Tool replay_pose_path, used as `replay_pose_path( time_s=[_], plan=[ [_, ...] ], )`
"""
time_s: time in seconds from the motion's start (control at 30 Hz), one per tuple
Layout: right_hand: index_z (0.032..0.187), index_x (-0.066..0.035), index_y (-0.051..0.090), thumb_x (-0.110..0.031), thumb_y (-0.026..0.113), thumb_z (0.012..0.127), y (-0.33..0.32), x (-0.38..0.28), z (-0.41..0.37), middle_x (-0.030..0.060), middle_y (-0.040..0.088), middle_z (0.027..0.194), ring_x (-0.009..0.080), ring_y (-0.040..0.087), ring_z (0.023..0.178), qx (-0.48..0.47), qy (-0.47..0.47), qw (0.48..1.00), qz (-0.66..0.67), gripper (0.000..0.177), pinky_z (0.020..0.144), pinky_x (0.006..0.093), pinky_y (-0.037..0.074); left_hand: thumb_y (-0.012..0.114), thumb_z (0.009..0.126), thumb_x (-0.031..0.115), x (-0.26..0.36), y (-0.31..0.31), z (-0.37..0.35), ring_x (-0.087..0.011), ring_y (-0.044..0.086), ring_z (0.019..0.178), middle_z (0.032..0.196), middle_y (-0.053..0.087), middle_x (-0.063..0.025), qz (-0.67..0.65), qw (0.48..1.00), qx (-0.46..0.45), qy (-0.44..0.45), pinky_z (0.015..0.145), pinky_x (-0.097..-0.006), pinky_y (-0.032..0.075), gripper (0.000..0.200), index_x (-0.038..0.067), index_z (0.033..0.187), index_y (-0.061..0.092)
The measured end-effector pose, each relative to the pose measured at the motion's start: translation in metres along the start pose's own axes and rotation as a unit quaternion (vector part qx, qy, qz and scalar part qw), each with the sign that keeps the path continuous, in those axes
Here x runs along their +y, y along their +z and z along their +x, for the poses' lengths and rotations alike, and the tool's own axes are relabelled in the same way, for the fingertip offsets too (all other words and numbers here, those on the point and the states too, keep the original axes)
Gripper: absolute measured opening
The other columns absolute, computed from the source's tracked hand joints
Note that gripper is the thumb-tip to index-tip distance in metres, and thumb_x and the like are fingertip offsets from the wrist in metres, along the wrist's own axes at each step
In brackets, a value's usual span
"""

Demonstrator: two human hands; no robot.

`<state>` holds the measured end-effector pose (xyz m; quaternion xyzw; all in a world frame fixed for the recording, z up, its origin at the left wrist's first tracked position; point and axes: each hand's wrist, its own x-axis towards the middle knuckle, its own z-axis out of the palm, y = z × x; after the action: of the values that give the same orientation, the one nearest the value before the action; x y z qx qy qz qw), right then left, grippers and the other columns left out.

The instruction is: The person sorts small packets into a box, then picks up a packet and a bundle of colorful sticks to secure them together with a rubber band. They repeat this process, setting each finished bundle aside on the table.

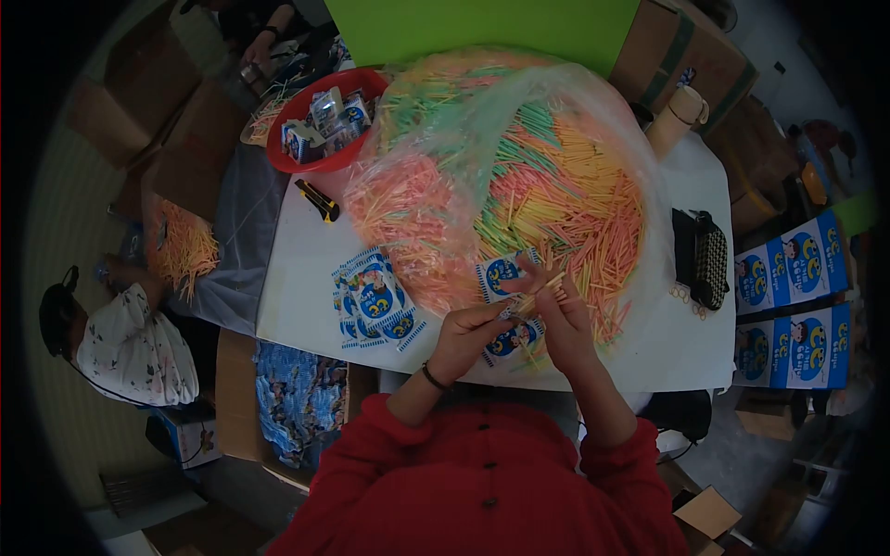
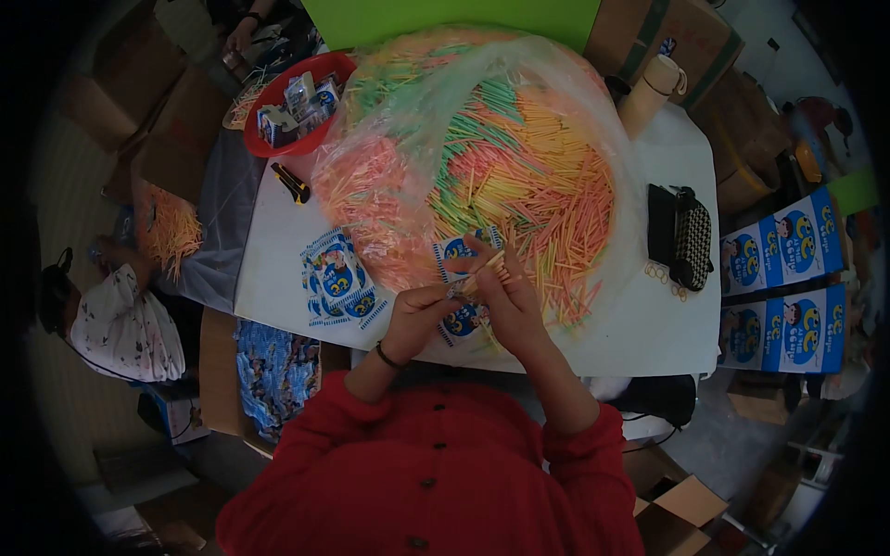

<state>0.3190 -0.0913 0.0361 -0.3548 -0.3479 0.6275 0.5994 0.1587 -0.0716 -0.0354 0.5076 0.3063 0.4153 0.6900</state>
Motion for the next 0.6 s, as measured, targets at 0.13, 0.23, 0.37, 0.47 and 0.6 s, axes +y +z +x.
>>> replay_pose_path(
  time_s=[0.13,0.23,0.37,0.47,0.6],
  plan=[
    [0.117,-0.008,0.053,-0.016,0.047,0.098,-0.018,0.003,0.003,0.0059,0.059,0.126,0.0299,0.037,0.135,-0.124,-0.121,0.857,-0.486,0.022,0.113,0.0473,0.019,0.060,0.090,0.000,-0.005,0.000,0.001,-0.0085,0.061,0.093,0.102,0.068,-0.0044,-0.028,1.000,-0.002,-0.006,0.083,-0.0224,0.049,0.023,-0.001,0.112,0.066],
    [0.124,-0.007,0.051,-0.015,0.054,0.094,-0.014,-0.009,0.000,0.0016,0.053,0.132,0.0293,0.037,0.134,-0.140,-0.118,0.837,-0.516,0.031,0.113,0.0444,0.017,0.057,0.091,0.001,-0.014,-0.004,0.004,-0.0088,0.061,0.095,0.104,0.067,-0.0039,-0.045,0.999,-0.019,-0.017,0.084,-0.0226,0.049,0.025,0.000,0.116,0.064],
    [0.127,-0.006,0.049,-0.015,0.058,0.091,-0.012,-0.021,0.001,0.0058,0.052,0.130,0.0246,0.039,0.132,-0.112,-0.110,0.867,-0.473,0.039,0.111,0.0394,0.022,0.053,0.094,0.002,-0.013,-0.005,0.006,-0.0095,0.060,0.098,0.111,0.065,-0.0040,-0.069,0.995,-0.064,-0.015,0.087,-0.0238,0.048,0.031,0.002,0.124,0.058],
    [0.128,-0.005,0.049,-0.014,0.059,0.090,-0.026,-0.020,0.009,0.0081,0.052,0.128,0.0228,0.042,0.128,-0.061,-0.128,0.921,-0.363,0.040,0.110,0.0369,0.026,0.054,0.093,0.001,-0.006,0.001,0.006,-0.0117,0.059,0.101,0.114,0.063,-0.0056,-0.176,0.983,-0.040,-0.020,0.090,-0.0270,0.048,0.033,0.002,0.126,0.054],
    [0.120,-0.001,0.053,-0.010,0.055,0.093,-0.051,-0.017,0.019,0.0076,0.057,0.121,0.0175,0.050,0.117,0.034,-0.147,0.941,-0.302,0.029,0.103,0.0321,0.035,0.056,0.091,-0.003,0.015,-0.007,-0.006,-0.0153,0.060,0.104,0.114,0.063,-0.0077,-0.317,0.948,-0.018,0.009,0.090,-0.0315,0.049,0.035,0.003,0.125,0.051]
  ],
)
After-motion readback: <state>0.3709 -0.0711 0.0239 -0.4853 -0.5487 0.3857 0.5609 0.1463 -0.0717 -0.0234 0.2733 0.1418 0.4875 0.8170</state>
